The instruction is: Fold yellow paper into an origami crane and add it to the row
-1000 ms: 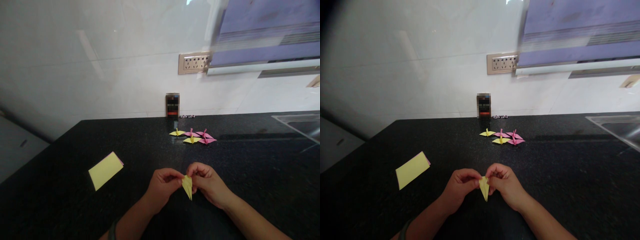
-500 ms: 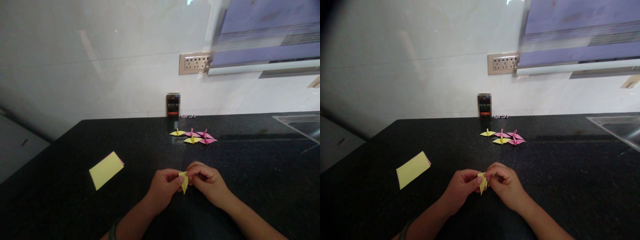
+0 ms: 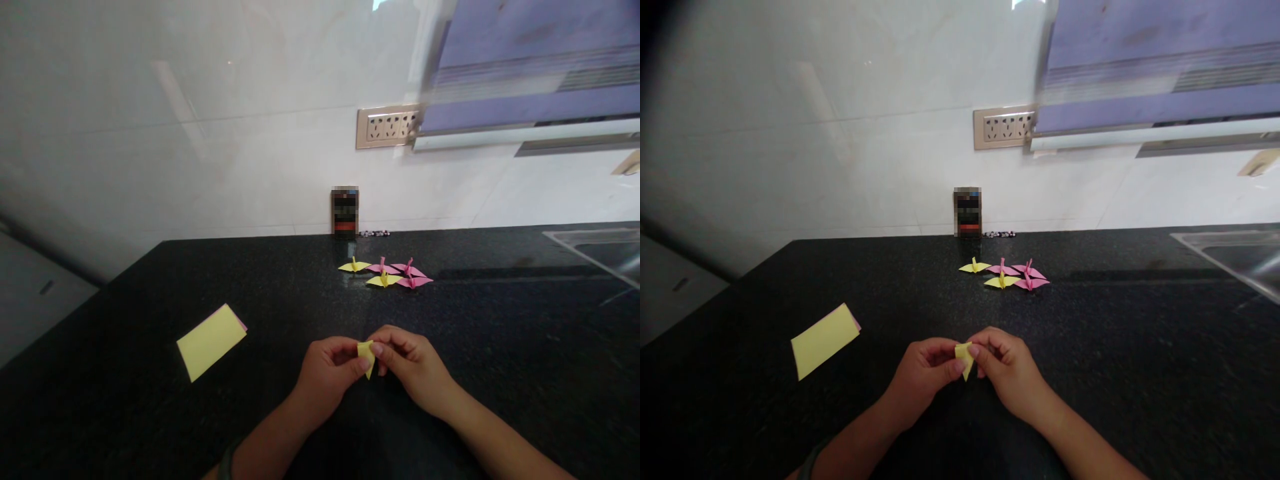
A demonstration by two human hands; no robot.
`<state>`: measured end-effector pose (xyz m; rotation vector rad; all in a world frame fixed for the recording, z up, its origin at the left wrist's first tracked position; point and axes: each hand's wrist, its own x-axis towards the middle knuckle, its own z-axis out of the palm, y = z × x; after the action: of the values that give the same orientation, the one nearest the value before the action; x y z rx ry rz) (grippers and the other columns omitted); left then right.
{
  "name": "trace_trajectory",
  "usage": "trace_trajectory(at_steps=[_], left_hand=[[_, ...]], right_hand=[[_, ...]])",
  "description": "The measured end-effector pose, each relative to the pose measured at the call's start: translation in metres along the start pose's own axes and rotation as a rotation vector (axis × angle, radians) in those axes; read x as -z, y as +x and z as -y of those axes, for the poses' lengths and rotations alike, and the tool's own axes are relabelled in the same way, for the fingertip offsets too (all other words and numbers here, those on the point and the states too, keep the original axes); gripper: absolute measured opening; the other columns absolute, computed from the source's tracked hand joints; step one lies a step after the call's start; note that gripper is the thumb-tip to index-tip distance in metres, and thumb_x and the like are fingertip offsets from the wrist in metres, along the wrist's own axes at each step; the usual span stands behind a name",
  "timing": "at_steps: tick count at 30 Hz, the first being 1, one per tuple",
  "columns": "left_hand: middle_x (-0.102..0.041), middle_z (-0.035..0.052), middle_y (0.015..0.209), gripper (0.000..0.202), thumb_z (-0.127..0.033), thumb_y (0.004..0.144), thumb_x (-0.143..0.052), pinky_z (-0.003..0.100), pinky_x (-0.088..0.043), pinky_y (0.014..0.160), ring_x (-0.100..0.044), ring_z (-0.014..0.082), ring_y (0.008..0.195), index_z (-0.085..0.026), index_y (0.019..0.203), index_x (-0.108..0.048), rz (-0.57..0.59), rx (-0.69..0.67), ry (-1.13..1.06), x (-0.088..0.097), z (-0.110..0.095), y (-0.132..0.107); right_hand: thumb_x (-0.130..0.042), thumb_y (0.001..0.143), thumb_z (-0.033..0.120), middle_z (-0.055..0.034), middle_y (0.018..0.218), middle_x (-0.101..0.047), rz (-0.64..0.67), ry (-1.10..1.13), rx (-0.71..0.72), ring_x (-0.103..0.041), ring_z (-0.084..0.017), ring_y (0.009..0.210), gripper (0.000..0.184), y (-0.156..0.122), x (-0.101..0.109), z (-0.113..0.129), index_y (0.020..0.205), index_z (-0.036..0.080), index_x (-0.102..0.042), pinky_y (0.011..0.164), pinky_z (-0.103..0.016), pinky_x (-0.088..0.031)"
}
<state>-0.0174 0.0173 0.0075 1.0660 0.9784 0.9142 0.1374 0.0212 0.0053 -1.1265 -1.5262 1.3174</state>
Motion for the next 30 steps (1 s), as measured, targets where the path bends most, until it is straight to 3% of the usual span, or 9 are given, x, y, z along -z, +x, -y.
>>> trace_trajectory(at_steps=[3, 13, 30], left_hand=[[-0.062, 0.0036, 0.064, 0.021, -0.028, 0.063, -0.064, 0.022, -0.040, 0.055, -0.054, 0.0116, 0.059, -0.011, 0.075, -0.065, 0.033, 0.052, -0.041, 0.0006, -0.0005, 0.0001], [-0.058, -0.0004, 0.056, 0.018, -0.023, 0.054, -0.071, 0.020, -0.037, 0.052, -0.050, 0.0084, 0.052, -0.011, 0.064, -0.061, -0.121, 0.058, -0.111, 0.0004, 0.0007, 0.0015], [-0.060, 0.0010, 0.056, 0.018, -0.025, 0.058, -0.067, 0.020, -0.039, 0.049, -0.052, 0.0099, 0.052, -0.013, 0.070, -0.063, -0.084, 0.002, -0.008, -0.0046, -0.0046, 0.0002]], right_hand=[[-0.049, 0.078, 0.035, 0.0001, 0.060, -0.054, -0.012, 0.071, -0.050, -0.047, -0.009, 0.051, 0.022, 0.0005, -0.0011, -0.0008, 0.080, 0.015, -0.060, 0.049, -0.021, -0.039], [-0.062, 0.068, 0.030, -0.0002, 0.069, -0.056, -0.040, 0.101, -0.008, -0.050, -0.010, 0.057, 0.016, 0.0000, -0.0038, -0.0009, 0.077, 0.017, -0.060, 0.053, -0.022, -0.042], [-0.062, 0.066, 0.035, 0.0008, 0.057, -0.057, 0.005, 0.184, -0.106, -0.050, -0.009, 0.050, 0.020, 0.0008, -0.0027, 0.0023, 0.072, 0.016, -0.062, 0.049, -0.021, -0.040]])
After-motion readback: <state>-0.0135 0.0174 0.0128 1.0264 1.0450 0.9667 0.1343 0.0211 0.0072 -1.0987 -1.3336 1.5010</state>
